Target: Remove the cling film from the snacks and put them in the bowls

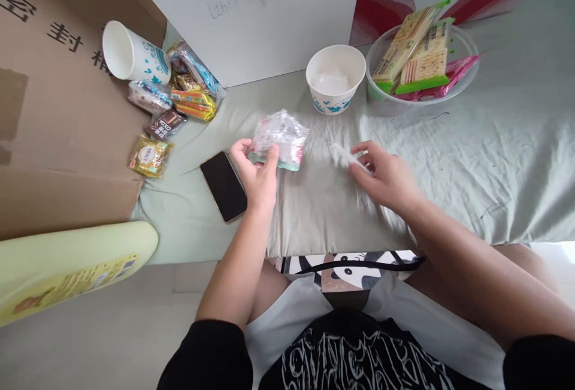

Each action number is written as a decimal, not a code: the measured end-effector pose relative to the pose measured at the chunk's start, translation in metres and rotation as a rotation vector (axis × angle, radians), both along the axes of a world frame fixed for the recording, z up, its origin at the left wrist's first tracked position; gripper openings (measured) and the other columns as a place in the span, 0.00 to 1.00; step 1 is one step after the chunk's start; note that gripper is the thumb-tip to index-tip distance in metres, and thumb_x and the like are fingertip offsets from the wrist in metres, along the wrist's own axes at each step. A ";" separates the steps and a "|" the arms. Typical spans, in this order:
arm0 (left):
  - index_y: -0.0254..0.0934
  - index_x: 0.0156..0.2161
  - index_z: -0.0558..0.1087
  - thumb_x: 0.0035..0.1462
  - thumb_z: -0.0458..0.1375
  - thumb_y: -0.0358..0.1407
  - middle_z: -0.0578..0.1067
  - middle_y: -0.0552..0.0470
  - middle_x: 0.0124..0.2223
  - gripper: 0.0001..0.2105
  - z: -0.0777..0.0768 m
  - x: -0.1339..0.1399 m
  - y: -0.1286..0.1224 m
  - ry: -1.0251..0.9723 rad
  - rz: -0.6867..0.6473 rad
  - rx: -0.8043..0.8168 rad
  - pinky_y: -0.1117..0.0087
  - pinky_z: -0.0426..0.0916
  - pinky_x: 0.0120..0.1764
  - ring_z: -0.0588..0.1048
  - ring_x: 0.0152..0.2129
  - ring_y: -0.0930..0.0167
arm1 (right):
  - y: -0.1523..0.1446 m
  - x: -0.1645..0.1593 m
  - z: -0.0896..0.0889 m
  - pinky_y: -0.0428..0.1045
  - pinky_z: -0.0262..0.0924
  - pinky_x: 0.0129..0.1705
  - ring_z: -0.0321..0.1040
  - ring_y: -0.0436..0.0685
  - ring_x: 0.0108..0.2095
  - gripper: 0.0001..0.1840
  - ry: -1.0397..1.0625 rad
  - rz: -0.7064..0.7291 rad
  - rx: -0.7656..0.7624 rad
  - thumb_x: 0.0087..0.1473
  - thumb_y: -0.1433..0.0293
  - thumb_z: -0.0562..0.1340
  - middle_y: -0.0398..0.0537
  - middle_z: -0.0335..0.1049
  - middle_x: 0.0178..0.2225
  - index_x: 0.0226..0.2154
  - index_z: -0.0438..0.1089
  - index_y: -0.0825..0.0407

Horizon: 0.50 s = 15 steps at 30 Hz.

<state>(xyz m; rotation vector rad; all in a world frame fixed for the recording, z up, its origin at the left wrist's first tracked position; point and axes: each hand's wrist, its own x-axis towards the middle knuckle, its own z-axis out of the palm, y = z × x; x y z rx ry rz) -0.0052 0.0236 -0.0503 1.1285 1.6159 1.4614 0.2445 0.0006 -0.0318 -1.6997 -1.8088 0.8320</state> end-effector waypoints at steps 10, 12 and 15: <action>0.41 0.49 0.71 0.55 0.67 0.41 0.75 0.44 0.54 0.18 0.004 0.002 -0.002 0.566 -0.156 0.033 0.60 0.69 0.55 0.73 0.53 0.61 | 0.007 0.014 -0.014 0.70 0.63 0.60 0.70 0.71 0.57 0.18 -0.102 0.079 0.501 0.54 0.73 0.60 0.56 0.76 0.52 0.48 0.71 0.47; 0.41 0.42 0.72 0.56 0.65 0.38 0.78 0.46 0.50 0.10 0.004 0.003 0.002 0.500 -0.187 0.031 0.64 0.71 0.47 0.76 0.46 0.65 | 0.003 0.009 -0.014 0.70 0.63 0.60 0.70 0.71 0.58 0.18 -0.051 0.128 0.494 0.55 0.72 0.61 0.56 0.75 0.53 0.49 0.70 0.47; 0.41 0.31 0.66 0.56 0.63 0.38 0.76 0.53 0.34 0.09 0.006 0.007 0.001 0.297 -0.202 0.024 0.70 0.68 0.34 0.74 0.31 0.71 | 0.000 0.004 -0.015 0.67 0.67 0.58 0.68 0.70 0.61 0.24 0.046 0.176 0.466 0.55 0.68 0.62 0.59 0.69 0.61 0.55 0.66 0.47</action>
